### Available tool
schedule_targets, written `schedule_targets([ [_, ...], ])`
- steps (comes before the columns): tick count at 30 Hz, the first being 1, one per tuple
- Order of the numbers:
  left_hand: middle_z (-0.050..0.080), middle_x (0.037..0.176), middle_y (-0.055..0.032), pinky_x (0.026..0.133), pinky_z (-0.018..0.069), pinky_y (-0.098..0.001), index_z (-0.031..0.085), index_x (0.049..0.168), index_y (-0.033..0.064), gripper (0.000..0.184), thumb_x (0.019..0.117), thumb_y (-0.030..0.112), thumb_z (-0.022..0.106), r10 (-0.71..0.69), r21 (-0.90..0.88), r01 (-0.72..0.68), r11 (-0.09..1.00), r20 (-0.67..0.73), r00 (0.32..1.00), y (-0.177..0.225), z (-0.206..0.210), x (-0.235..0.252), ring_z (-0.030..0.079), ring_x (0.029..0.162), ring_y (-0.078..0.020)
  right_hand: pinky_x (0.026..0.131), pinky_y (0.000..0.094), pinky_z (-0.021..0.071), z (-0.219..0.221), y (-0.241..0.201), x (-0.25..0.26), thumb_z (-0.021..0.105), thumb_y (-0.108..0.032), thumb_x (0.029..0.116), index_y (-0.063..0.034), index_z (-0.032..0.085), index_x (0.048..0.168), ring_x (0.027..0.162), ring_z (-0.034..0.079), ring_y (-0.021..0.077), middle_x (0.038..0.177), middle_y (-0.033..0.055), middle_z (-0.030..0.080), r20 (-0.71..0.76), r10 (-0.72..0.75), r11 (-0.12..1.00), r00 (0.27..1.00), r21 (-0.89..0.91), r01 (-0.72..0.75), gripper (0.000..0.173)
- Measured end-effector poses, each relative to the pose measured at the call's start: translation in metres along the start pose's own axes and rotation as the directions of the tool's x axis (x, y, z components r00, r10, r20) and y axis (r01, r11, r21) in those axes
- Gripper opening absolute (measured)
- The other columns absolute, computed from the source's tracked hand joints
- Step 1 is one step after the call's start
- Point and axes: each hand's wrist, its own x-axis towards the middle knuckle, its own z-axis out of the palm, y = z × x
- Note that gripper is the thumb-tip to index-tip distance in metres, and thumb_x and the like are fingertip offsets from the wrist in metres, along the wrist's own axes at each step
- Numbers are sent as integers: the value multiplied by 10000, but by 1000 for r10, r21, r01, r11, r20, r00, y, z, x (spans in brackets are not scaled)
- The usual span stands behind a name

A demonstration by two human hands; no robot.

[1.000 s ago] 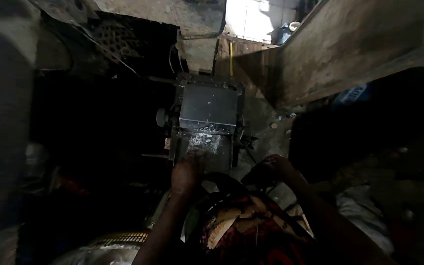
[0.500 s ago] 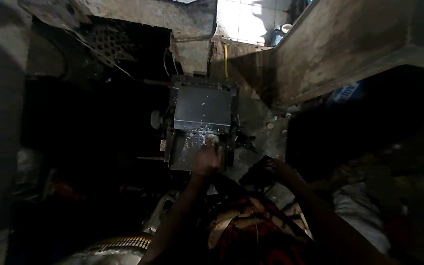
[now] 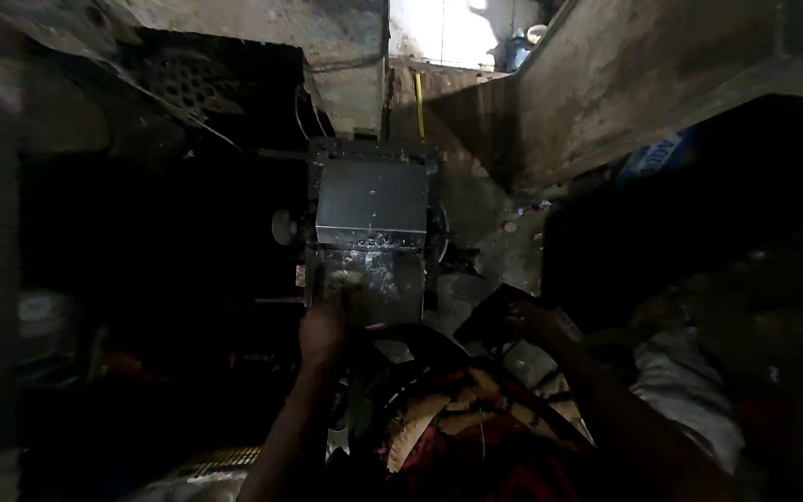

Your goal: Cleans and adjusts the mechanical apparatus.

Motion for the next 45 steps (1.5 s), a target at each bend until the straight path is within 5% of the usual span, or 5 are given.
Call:
schedule_targets([
  [5,712,1011,-180,796,576,-573,634,1288,84,426,1044,424,556,10,-283,-27,959,-61,998,-1,-15,23,707,885,-345,1090,567,467,-1,-4,8,613,-457,1000,-99,587,1399,1273,608,335,1348,165,645,4,31,1000,1000,-4,-31,537],
  [9,619,714,-57,493,502,-294,657,1173,69,359,1095,363,465,-10,-919,111,378,116,993,-22,-7,-3,545,533,-130,1083,567,471,-4,-8,9,629,-447,993,-102,597,1390,1257,617,333,1334,164,653,-19,41,998,999,54,-40,527],
  [26,589,764,-59,473,497,-311,591,1227,87,321,1077,361,517,-263,-975,221,33,204,943,3,20,25,528,524,-148,1082,538,479,-2,-13,6,646,-437,992,-89,584,1392,1244,624,316,1334,167,647,-20,39,998,999,44,-38,534],
  [33,727,1095,-94,883,581,-442,671,1310,127,365,1060,361,545,91,-413,-56,909,64,994,-20,-14,-20,707,939,-199,1077,577,473,5,-6,8,652,-416,995,-71,574,1405,1254,616,356,1335,199,644,7,57,996,998,66,-57,542],
  [45,688,1234,-144,962,542,-565,635,1352,119,477,1054,466,500,150,-80,-150,985,-11,989,6,-10,2,679,1116,-321,1067,541,494,1,-14,10,646,-421,991,-70,602,1367,1220,638,321,1301,174,664,-42,-4,998,999,61,7,516],
])
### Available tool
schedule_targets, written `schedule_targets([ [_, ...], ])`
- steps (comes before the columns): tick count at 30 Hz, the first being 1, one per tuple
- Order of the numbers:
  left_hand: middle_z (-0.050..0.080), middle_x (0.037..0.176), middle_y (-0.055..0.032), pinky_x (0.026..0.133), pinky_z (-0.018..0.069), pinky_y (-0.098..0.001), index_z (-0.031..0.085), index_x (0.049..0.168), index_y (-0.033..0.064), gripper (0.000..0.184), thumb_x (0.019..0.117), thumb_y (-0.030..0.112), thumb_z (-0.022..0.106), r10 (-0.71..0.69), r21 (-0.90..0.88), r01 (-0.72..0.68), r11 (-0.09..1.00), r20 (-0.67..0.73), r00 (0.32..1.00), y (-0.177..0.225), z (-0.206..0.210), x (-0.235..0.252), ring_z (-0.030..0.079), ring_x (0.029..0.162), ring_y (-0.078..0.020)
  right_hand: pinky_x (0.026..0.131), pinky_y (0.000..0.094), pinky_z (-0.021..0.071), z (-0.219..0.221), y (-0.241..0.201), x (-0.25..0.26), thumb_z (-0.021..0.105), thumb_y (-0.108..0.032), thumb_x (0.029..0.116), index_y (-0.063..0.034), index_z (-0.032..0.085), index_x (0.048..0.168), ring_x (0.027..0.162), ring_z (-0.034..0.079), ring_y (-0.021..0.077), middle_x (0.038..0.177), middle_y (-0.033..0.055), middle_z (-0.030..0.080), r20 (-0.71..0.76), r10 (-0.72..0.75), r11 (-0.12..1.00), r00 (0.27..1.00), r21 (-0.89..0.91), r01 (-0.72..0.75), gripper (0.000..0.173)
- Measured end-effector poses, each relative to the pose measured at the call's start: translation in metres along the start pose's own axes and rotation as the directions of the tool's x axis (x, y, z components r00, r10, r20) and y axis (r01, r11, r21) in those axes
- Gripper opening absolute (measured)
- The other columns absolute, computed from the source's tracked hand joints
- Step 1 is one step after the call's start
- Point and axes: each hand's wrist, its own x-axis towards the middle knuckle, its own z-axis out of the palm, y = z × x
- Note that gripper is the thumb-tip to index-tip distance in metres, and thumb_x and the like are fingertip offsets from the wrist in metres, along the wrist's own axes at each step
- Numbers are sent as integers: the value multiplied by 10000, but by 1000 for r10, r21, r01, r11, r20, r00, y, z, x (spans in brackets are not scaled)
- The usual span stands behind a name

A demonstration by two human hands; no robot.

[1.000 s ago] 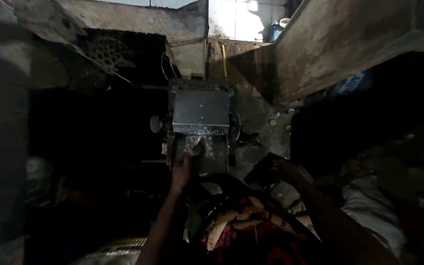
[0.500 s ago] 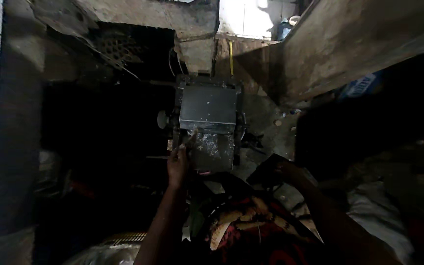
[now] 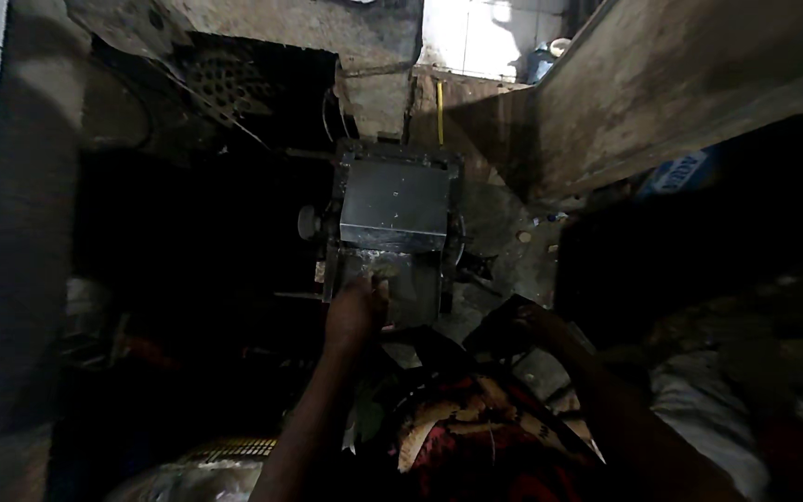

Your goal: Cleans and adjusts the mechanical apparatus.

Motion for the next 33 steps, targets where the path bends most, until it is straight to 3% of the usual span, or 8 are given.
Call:
schedule_targets([
  [4,726,1100,-136,904,554,-576,684,1271,141,469,1042,503,492,-112,69,105,992,108,988,-5,-22,-21,702,1023,-329,1083,548,480,7,14,2,629,-459,991,-103,597,1388,1253,621,314,1334,152,654,23,41,999,999,-17,-41,534],
  [8,665,1273,-192,964,525,-615,579,1412,104,475,1054,411,526,-73,15,74,997,-27,997,-18,-3,25,664,1137,-386,1082,579,467,6,12,-1,637,-443,999,-90,579,1405,1261,612,355,1339,184,647,55,88,996,995,-23,-87,542],
  [11,679,1211,-197,902,544,-626,627,1342,98,459,1046,434,532,-110,60,113,992,-50,993,-19,-15,20,682,1070,-389,1080,576,469,2,11,-5,631,-437,1001,-92,577,1406,1259,613,350,1335,180,649,37,88,996,995,-9,-88,535],
  [15,654,1269,-217,965,515,-630,604,1377,75,481,1050,421,531,-188,23,189,982,-12,982,-19,-18,14,652,1144,-407,1101,566,458,5,19,-6,611,-433,1011,-63,575,1405,1281,601,348,1363,190,631,44,54,998,998,-20,-54,542],
  [19,661,1253,-209,929,541,-609,607,1367,71,465,1050,404,537,-99,33,101,994,-65,993,-12,-5,29,673,1099,-395,1092,579,459,5,26,0,631,-443,1001,-69,577,1406,1271,604,360,1344,195,641,42,109,994,993,-12,-109,555],
  [24,686,1259,-150,975,536,-550,622,1384,117,478,1052,444,514,25,56,-34,998,146,989,30,12,2,674,1139,-332,1087,570,464,7,36,1,624,-443,1003,-67,575,1402,1259,614,349,1332,186,649,48,101,995,994,-28,-100,550],
  [29,655,1278,-200,936,541,-573,541,1437,62,534,1069,432,428,63,98,-68,993,48,997,37,34,29,665,1136,-372,1072,560,479,-3,25,-3,643,-419,999,-68,576,1404,1244,622,344,1332,188,647,31,112,993,993,38,-113,540],
  [33,697,1225,-86,971,549,-503,633,1360,196,412,1061,435,479,160,-33,-157,987,221,962,36,23,-4,681,1120,-258,1079,551,479,-3,25,2,621,-421,1010,-75,582,1394,1252,619,332,1336,178,646,29,60,998,998,26,-61,519],
])
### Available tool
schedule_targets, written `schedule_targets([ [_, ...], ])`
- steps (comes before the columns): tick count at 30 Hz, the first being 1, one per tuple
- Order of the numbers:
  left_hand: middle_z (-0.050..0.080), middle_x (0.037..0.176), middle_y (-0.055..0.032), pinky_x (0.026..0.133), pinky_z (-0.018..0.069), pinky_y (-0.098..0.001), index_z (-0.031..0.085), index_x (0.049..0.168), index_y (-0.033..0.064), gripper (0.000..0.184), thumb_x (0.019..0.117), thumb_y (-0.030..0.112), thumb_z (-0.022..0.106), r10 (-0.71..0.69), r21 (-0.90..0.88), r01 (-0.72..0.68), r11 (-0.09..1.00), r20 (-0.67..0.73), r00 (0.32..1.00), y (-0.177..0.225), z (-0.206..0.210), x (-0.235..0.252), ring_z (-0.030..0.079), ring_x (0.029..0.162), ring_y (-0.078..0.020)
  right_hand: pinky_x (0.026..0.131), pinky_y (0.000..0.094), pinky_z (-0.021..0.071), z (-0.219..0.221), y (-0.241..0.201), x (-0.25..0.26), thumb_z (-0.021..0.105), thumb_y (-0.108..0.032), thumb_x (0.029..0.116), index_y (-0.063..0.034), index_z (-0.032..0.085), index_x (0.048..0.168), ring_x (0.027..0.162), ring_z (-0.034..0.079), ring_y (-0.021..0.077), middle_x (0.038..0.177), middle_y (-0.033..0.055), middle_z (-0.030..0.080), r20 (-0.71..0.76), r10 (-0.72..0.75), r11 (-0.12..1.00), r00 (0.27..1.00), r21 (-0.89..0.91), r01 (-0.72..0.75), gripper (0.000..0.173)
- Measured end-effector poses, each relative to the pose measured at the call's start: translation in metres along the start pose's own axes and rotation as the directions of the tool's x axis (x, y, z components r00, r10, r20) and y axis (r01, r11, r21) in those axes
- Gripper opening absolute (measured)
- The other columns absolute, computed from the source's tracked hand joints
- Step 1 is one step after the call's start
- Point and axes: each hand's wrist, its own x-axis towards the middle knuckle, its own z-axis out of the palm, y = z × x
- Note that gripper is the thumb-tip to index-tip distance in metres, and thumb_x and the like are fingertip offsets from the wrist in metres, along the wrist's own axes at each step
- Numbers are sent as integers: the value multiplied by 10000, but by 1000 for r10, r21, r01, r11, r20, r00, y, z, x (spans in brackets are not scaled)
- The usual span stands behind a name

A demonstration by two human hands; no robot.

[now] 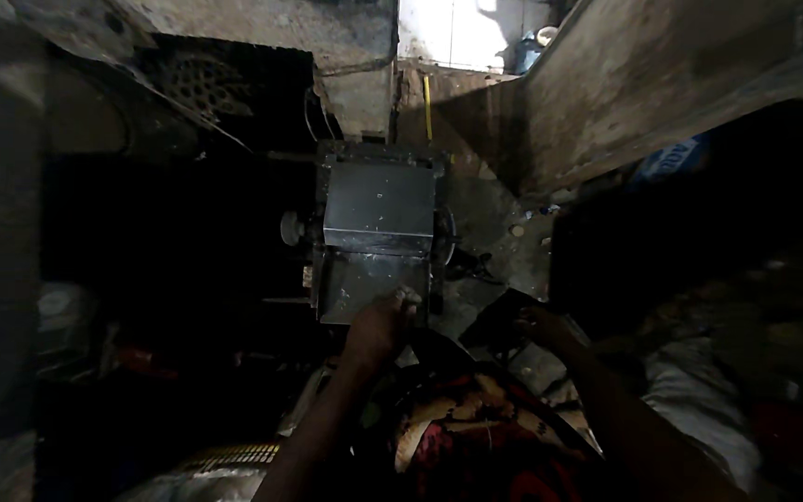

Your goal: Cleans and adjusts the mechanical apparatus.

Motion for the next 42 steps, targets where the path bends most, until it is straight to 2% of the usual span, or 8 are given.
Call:
schedule_targets([
  [12,541,1496,-134,1091,485,-487,445,1555,192,564,1043,417,524,-374,-250,319,914,-216,902,-71,44,-124,584,1317,-287,1039,640,479,3,2,30,619,-370,1029,-21,629,1355,1217,615,449,1307,280,638,103,-106,973,989,-193,125,478],
  [18,676,1240,-202,950,554,-572,549,1407,50,475,1087,380,427,-918,-661,637,395,-294,265,-160,118,-249,692,1091,-354,1007,578,516,-9,-10,49,616,-352,1027,-24,671,1291,1134,664,381,1224,237,686,132,-156,955,979,-232,183,424],
  [22,510,1442,-338,1100,430,-606,428,1509,-45,607,1095,400,417,-986,-761,640,108,-165,-30,-213,171,-294,529,1326,-477,941,569,555,-3,-47,43,580,-386,1048,-31,613,1365,1077,687,376,1241,238,674,37,-109,994,993,-24,110,477],
  [25,624,1266,-325,927,548,-616,510,1411,-58,820,1041,654,339,-981,-715,699,-1,134,137,-229,153,-279,661,1129,-448,953,572,548,4,-87,8,588,-418,1045,-31,587,1390,1125,669,387,1279,239,656,-2,-46,998,999,53,46,519],
  [29,567,1435,-217,1104,453,-556,510,1484,81,548,1076,444,466,-693,-523,608,597,45,720,-267,87,-194,566,1317,-374,1047,633,474,23,-111,-27,706,-399,947,-38,566,1422,1291,562,461,1381,275,590,-116,-83,907,990,-421,27,613],
  [31,542,1460,-214,1123,444,-538,515,1477,81,541,1009,333,620,-518,-432,449,782,-51,854,-277,53,-133,546,1336,-365,1065,613,473,39,-114,-31,694,-357,972,-41,555,1435,1285,572,445,1386,272,587,-105,-98,947,990,-315,61,577],
  [38,527,1479,-218,1136,421,-534,436,1523,42,624,989,282,652,-313,-339,311,888,50,948,-249,-18,43,516,1370,-361,1189,510,378,113,-82,-36,579,-255,1047,-41,650,1366,1390,517,347,1436,188,601,103,-168,929,980,-315,193,391],
  [42,604,1389,-200,1095,449,-560,574,1420,64,520,939,223,694,-208,-307,223,925,82,975,-257,-3,76,559,1310,-360,1132,529,447,133,-70,-64,644,-411,1010,-34,571,1423,1315,580,357,1397,210,613,59,105,994,993,-40,-103,564],
])
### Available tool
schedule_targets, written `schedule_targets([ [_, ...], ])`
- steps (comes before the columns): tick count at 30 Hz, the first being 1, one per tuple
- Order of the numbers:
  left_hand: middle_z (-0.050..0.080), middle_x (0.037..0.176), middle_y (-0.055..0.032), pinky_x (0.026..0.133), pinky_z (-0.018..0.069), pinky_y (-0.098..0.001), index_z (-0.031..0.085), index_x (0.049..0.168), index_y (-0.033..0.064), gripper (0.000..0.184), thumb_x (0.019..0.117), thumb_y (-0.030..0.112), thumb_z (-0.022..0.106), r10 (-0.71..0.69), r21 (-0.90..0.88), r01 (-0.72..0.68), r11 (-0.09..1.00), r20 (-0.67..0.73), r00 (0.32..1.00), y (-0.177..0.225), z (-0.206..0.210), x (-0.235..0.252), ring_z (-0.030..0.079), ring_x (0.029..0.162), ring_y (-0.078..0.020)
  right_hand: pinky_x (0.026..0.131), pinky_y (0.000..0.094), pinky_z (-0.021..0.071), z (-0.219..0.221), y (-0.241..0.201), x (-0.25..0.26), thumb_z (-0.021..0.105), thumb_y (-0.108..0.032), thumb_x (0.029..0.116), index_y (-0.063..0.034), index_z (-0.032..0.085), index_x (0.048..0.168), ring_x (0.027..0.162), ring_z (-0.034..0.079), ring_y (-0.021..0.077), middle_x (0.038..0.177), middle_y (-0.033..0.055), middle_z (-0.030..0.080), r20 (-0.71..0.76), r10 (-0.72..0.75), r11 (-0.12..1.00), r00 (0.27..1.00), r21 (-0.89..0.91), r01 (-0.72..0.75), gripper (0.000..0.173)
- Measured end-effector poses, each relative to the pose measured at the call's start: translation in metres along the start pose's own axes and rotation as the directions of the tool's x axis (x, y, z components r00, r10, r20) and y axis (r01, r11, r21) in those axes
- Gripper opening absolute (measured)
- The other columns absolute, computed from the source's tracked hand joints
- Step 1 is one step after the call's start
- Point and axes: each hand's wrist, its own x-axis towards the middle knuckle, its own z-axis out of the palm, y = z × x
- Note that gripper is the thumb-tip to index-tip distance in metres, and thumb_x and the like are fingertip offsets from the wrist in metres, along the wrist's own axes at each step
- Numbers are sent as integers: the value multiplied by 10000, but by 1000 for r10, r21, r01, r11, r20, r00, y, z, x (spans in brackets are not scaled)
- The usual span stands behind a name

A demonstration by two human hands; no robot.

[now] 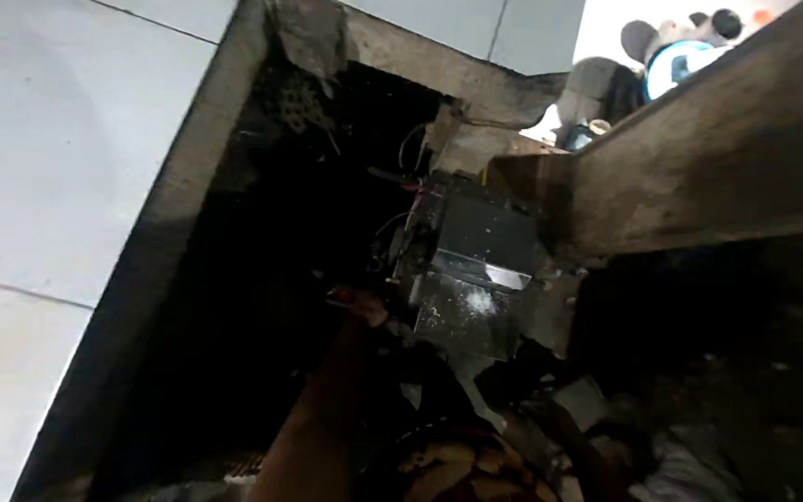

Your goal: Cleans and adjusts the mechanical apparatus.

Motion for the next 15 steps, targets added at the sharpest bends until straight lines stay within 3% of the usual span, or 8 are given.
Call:
schedule_targets([
  [4,594,1390,-226,1107,433,-554,554,1426,32,499,976,210,676,-27,16,27,1000,33,999,0,-1,-2,556,1311,-373,1066,555,488,14,18,-16,662,-410,1000,-59,578,1418,1241,624,371,1339,222,642,11,115,979,993,170,-115,552],
  [6,579,1403,-250,1132,400,-555,553,1417,-8,473,1006,212,639,-50,141,39,989,79,996,5,-5,-2,530,1337,-396,1065,557,487,18,25,-13,679,-416,988,-54,587,1402,1239,622,367,1330,221,644,21,141,969,990,202,-142,557],
  [9,455,1527,-279,1207,208,-634,491,1469,-39,465,1068,195,508,-108,488,2,873,190,976,19,-5,-7,368,1461,-449,1082,547,477,19,24,-10,670,-438,986,-63,593,1401,1255,616,356,1332,207,649,28,150,972,988,180,-152,564],
  [11,483,1517,-240,1212,288,-539,505,1459,-22,481,1061,248,520,-143,382,104,918,74,987,15,10,-11,409,1452,-386,1099,543,466,12,19,-6,663,-463,986,-66,570,1430,1277,605,353,1358,202,638,25,132,979,991,153,-135,603],
  [13,563,1437,-227,1135,420,-515,535,1430,1,509,1025,304,590,-232,155,241,958,-74,970,11,36,-27,525,1360,-370,1133,522,444,0,13,1,651,-445,997,-59,526,1469,1320,578,340,1410,196,607,24,104,986,994,130,-106,622],
  [14,569,1426,-240,1120,427,-522,542,1425,-10,504,1017,279,605,-238,103,247,964,-85,967,18,45,-46,536,1342,-384,1128,518,447,-7,10,5,649,-425,1003,-52,526,1466,1317,580,338,1410,197,604,16,91,988,996,122,-92,607],
  [15,523,1480,-230,1137,413,-504,483,1479,1,520,1038,260,578,-289,72,287,955,17,957,42,41,-77,509,1374,-366,1119,520,454,-14,8,8,653,-403,1005,-46,536,1456,1304,587,337,1399,199,609,-1,74,990,997,118,-73,587],
])
